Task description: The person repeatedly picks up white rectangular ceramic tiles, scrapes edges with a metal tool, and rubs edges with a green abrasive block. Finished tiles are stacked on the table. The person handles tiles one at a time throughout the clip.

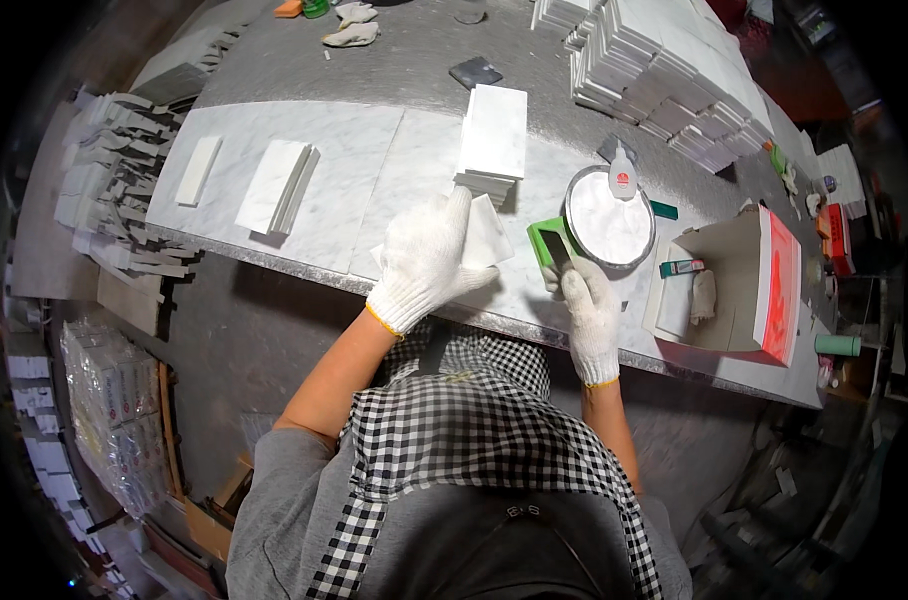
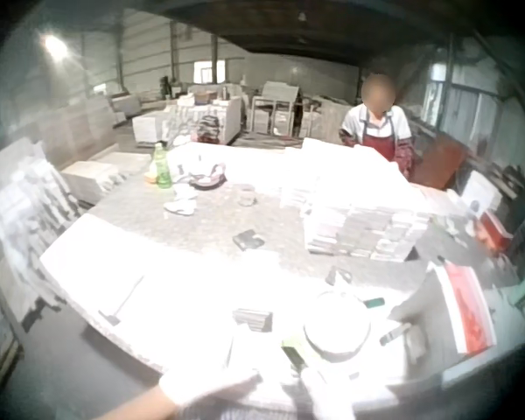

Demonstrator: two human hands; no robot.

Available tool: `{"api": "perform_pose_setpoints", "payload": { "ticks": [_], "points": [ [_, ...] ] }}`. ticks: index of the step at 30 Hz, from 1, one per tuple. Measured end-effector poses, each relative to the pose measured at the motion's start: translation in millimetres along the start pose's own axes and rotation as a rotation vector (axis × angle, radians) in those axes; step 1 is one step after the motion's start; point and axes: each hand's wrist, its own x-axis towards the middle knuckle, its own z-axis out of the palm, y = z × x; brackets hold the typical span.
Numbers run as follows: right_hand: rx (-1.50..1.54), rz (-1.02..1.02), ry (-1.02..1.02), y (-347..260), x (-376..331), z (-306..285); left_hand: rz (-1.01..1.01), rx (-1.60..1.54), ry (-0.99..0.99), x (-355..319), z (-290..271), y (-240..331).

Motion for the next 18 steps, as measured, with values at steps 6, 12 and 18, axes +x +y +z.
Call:
{"api": "perform_pose_setpoints", "payload": {
  "ticks": [6, 12, 18],
  "points": [
    [-0.133, -0.248, -0.111, -21.9, 34.7, 42.2, 0.059, 0.067, -0.071, 1.0, 2.6, 10.8],
    [-0.499, -0.465, -0.207, -21.8, 41.4, 36.8, 0.14, -0.03, 0.038, -2.2, 1.8, 3.3],
    [-0.141, -0.06, -0.139, 7.4, 11.5, 1.6, 0.026, -0.038, 0.042, -2.2, 7.1, -7.7]
  ]
}}
